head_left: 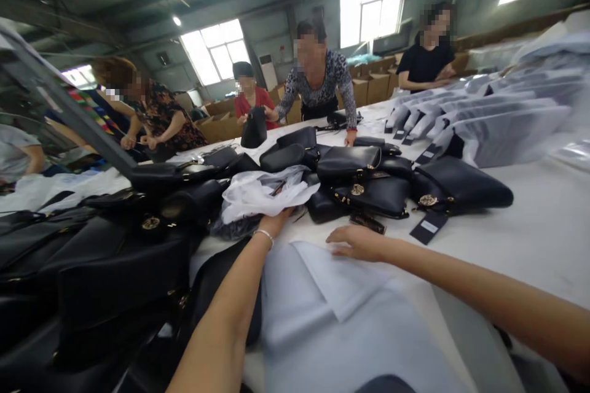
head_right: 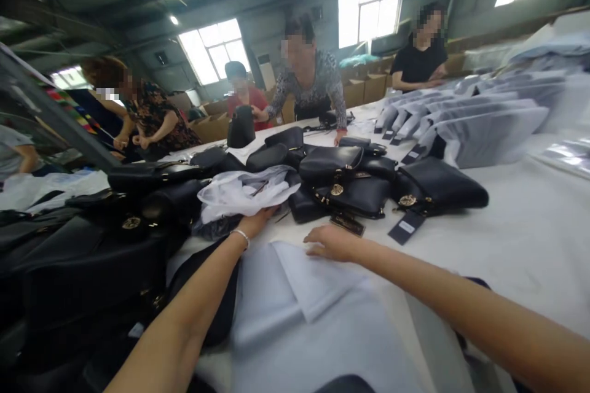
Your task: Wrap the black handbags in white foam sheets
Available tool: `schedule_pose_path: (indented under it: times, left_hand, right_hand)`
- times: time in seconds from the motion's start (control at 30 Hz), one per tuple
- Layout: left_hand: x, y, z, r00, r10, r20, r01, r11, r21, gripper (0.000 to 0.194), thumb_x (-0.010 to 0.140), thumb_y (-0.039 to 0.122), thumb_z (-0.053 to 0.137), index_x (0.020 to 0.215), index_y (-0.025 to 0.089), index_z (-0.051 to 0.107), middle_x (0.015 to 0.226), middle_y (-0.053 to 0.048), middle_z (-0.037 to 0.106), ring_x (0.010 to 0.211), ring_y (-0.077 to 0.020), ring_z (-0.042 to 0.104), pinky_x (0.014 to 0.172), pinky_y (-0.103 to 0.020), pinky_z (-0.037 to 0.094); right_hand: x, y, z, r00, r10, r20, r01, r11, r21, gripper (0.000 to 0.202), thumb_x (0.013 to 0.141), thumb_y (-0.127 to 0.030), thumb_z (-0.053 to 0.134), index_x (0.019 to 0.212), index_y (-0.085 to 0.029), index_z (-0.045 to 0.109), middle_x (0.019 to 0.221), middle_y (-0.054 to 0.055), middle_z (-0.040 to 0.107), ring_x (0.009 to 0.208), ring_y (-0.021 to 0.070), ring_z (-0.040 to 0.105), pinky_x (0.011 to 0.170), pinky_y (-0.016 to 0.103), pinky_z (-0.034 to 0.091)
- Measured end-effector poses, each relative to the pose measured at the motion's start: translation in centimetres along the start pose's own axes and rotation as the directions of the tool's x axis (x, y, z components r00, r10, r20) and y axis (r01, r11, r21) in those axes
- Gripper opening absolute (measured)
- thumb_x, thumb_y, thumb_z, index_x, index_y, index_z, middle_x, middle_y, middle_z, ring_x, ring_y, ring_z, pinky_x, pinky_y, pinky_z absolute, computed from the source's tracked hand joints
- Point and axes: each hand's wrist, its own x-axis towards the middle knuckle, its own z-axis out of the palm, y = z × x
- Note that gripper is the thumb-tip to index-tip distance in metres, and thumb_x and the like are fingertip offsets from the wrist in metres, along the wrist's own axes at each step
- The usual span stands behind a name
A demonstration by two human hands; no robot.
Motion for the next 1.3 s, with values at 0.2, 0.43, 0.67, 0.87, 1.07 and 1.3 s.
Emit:
schedule_pose_path:
  times: [0.2, 0.43, 0.67, 0.87, 1.07, 1.3]
  left_hand:
    - [-1.1, 3.3, -0.8, 0.996, -0.002, 0.089, 0.005, 0.999, -0.033, 0.035, 0.092, 0.029, 0.059, 0.126, 0.020, 0.058, 0.140, -0.012, 0.052, 0.125, -0.0279, 0.052, 0.106, -0.052, 0.041]
    - [-8.2, 5.2, -1.6, 0.994, 0.066, 0.092, -0.059, 0.995, -0.081, 0.053, 0.084, 0.031, 0.067, 0.135, 0.023, 0.054, 0.136, -0.011, 0.060, 0.123, -0.0283, 0.057, 0.105, -0.039, 0.044]
    - [-10.0, 7.8, 2.1, 0.991, 0.130, -0.027, -0.132, 0.987, -0.097, 0.054, 0.095, 0.032, 0.050, 0.146, 0.021, 0.039, 0.155, -0.013, 0.037, 0.143, -0.0269, 0.034, 0.116, -0.044, 0.031]
    - [-8.6, 9.2, 5.7, 0.972, 0.232, -0.019, -0.233, 0.965, -0.121, 0.058, 0.095, 0.046, 0.047, 0.148, 0.026, 0.036, 0.160, -0.012, 0.025, 0.149, -0.0310, 0.016, 0.118, -0.058, 0.015]
    - [-7.0, 8.2, 5.7, 0.973, 0.230, 0.025, -0.222, 0.956, -0.192, 0.052, 0.095, 0.043, 0.047, 0.145, 0.029, 0.041, 0.160, -0.007, 0.028, 0.149, -0.0256, 0.017, 0.120, -0.052, 0.012]
    - [-9.3, 10.6, -0.1, 0.996, 0.041, -0.078, -0.062, 0.954, -0.294, 0.056, 0.089, 0.034, 0.058, 0.141, 0.017, 0.048, 0.152, -0.017, 0.040, 0.139, -0.0317, 0.040, 0.113, -0.047, 0.035]
  right_hand:
    - [-4.0, -2.8, 1.9, 0.975, -0.117, 0.187, 0.120, 0.993, -0.001, 0.118, 0.056, -0.036, 0.088, 0.154, -0.032, 0.022, 0.162, 0.014, 0.014, 0.144, 0.0442, 0.018, 0.114, 0.060, 0.020]
    - [-2.0, -2.0, 2.0, 0.998, 0.015, -0.061, -0.012, 0.999, 0.048, 0.045, 0.077, -0.014, 0.056, 0.118, -0.024, 0.069, 0.125, 0.007, 0.066, 0.115, 0.0260, 0.060, 0.100, 0.035, 0.045]
    - [-1.1, 2.6, 0.0, 0.774, 0.535, -0.339, -0.519, 0.842, 0.144, 0.026, 0.084, -0.022, 0.052, 0.096, -0.017, 0.074, 0.086, 0.009, 0.075, 0.088, 0.0282, 0.069, 0.076, 0.033, 0.053]
    - [-2.4, 1.7, 0.9, 0.741, 0.459, -0.490, -0.493, 0.867, 0.067, 0.060, 0.085, -0.019, 0.053, 0.144, -0.014, 0.044, 0.143, 0.017, 0.050, 0.131, 0.0308, 0.048, 0.107, 0.045, 0.040]
    - [-6.0, -6.8, 2.1, 0.991, 0.019, -0.131, -0.004, 0.994, 0.110, 0.038, 0.094, -0.041, 0.052, 0.124, -0.022, 0.066, 0.130, 0.011, 0.063, 0.129, 0.0307, 0.051, 0.111, 0.048, 0.037]
    - [-13.4, -11.3, -2.9, 0.973, 0.225, 0.054, -0.221, 0.838, 0.499, 0.063, 0.094, -0.066, 0.034, 0.148, -0.034, 0.040, 0.146, 0.003, 0.049, 0.132, 0.0279, 0.048, 0.112, 0.043, 0.038]
